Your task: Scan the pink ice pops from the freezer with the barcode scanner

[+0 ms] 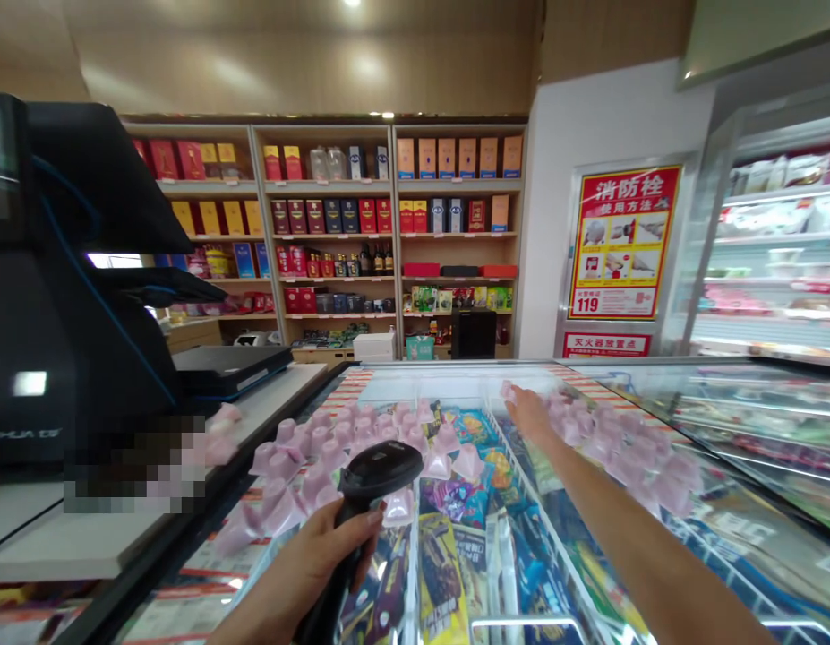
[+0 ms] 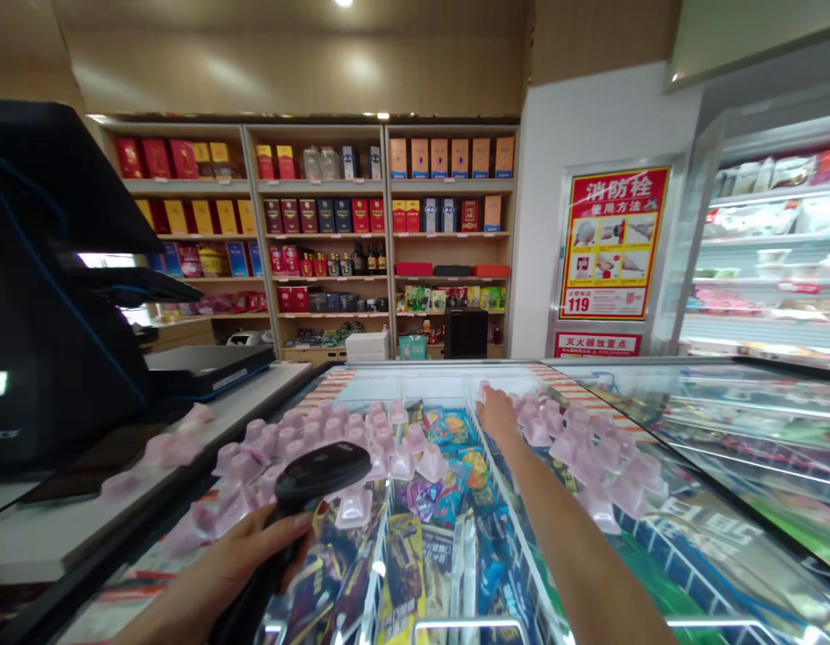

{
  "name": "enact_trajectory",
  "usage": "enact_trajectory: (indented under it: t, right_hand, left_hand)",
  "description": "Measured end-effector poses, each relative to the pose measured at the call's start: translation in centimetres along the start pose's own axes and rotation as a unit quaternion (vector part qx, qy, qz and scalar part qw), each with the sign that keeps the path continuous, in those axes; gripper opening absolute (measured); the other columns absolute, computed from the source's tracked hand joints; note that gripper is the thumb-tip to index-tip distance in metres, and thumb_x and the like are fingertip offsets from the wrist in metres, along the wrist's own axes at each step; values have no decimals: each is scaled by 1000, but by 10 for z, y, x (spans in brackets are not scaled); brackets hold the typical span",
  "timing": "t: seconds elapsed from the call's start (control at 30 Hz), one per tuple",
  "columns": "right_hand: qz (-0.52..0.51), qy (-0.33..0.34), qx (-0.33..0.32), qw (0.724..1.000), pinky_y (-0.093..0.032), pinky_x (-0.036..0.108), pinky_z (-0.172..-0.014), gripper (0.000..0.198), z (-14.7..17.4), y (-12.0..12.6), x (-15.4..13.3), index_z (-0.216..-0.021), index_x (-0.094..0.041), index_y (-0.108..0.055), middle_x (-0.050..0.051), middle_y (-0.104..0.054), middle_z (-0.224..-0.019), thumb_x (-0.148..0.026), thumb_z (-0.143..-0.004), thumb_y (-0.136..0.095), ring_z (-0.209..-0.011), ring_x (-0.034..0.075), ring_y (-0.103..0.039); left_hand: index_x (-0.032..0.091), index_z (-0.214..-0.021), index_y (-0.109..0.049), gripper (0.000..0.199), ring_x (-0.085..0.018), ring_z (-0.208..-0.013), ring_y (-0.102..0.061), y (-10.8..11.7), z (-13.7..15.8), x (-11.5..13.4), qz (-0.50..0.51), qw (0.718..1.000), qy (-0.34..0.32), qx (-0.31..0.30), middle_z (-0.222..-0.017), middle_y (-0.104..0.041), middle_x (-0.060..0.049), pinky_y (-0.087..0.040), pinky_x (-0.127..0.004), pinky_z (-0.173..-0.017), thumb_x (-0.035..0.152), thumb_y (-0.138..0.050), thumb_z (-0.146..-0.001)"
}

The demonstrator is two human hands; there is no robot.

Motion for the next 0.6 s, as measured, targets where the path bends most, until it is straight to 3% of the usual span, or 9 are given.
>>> enact_trajectory:
  t: [0.17, 0.27, 0.3, 0.37, 0.47, 0.53, 0.6]
  right_hand:
    - [0, -10, -28, 1000, -35, 30, -64, 20, -10, -11, 33, -82, -17, -56, 7, -55, -71, -17, -62, -53, -75, 20, -54]
    - [-138, -73, -48, 987, -38, 28, -56, 16, 3, -4, 31, -80, -18, -54, 3, -55, -63, -22, -66, -46, -61, 16, -54]
    - [-229, -111, -66, 965, -38, 28, -53, 17, 9, -1, 26, -81, -18, -53, 2, -55, -60, -25, -68, -44, -57, 15, -54]
    - [-417, -169, -114, 886, -39, 27, -50, 19, 21, 4, 9, -81, -19, -51, 0, -55, -58, -30, -69, -43, -52, 14, -53]
    - [-570, -170, -184, 782, -40, 24, -48, 19, 37, 13, -29, -81, -20, -49, -2, -56, -59, -30, -66, -49, -53, 12, -54]
    - [-613, -156, -210, 746, -40, 23, -48, 19, 46, 18, -52, -80, -20, -49, -2, -56, -59, -30, -65, -51, -53, 11, -54]
    - [-633, -145, -224, 727, -40, 23, -49, 19, 54, 22, -71, -80, -20, -49, -2, -57, -62, -31, -65, -52, -55, 11, -54]
  left_hand:
    - [15, -65, -52, 32, -8, -44, -38, 6, -11, -10, 10, 1000, 11, -18, -50, -46, 4, -29, -21, -46, 47, -55, -61]
    - [15, -65, -52, 31, -8, -45, -38, 4, -11, -10, 7, 999, 10, -31, -50, -48, 3, -30, -21, -48, 46, -53, -64]
    - [15, -64, -51, 29, -8, -45, -39, 2, -9, -8, 8, 999, 10, -39, -51, -48, 3, -30, -21, -48, 45, -53, -65]
    - [15, -62, -50, 27, -8, -46, -40, -3, -3, -4, 14, 998, 9, -59, -52, -48, 3, -31, -21, -49, 42, -53, -67]
    - [15, -63, -50, 24, -7, -46, -40, -7, 8, 3, 26, 996, 1, -87, -52, -48, 2, -31, -20, -48, 38, -51, -69]
    - [15, -64, -51, 22, -7, -46, -40, -7, 15, 7, 33, 995, -12, -96, -53, -48, 2, -30, -20, -48, 36, -50, -70]
    - [15, -65, -51, 21, -7, -45, -39, -6, 21, 10, 40, 994, -26, -100, -53, -48, 2, -30, -20, -47, 35, -50, -71]
Point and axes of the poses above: each hand's wrist, its own z-axis away from the middle knuckle, its own y-axis out of the back of the hand, x = y × z, the point moved 3 cm from there along -z, towards the middle knuckle
